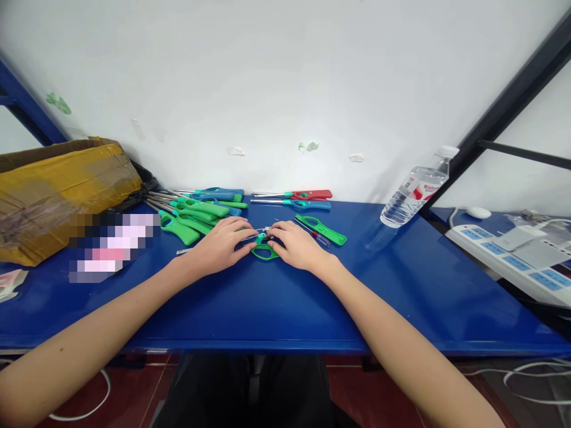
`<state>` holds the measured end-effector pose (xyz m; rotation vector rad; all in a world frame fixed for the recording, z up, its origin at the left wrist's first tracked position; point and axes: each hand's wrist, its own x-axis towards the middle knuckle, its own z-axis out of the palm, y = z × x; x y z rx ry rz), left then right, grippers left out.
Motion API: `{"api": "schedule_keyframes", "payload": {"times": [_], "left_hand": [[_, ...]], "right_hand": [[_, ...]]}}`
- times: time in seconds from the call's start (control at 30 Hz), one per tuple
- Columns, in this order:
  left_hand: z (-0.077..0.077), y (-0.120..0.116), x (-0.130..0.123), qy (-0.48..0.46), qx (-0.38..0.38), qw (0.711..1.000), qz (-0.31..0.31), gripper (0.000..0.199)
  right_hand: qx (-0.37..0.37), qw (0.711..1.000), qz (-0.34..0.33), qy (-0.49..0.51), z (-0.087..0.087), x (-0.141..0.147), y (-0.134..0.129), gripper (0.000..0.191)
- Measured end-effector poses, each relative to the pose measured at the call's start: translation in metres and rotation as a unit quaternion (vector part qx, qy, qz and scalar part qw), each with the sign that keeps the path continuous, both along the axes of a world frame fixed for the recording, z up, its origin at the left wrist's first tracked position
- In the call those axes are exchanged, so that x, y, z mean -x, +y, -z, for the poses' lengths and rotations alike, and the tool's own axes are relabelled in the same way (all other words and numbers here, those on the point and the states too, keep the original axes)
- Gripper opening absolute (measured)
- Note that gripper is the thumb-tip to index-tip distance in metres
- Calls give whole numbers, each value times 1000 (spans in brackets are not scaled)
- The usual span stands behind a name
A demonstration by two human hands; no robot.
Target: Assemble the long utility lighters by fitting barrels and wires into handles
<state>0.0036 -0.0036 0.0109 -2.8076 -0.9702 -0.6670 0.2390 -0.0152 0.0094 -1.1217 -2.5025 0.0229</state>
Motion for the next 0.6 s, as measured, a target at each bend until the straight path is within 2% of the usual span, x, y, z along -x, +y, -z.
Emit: {"api": "schedule_keyframes", "payload": {"times": [0.3,0.6], "left_hand": [[3,-3,-4,17,8,1000,4,29],[15,3,-1,12,1,999,-44,44]], "right_hand": [[13,1000,-4,-7,2,0,0,39],[24,999,33,-26,1,-3,-2,50]]}}
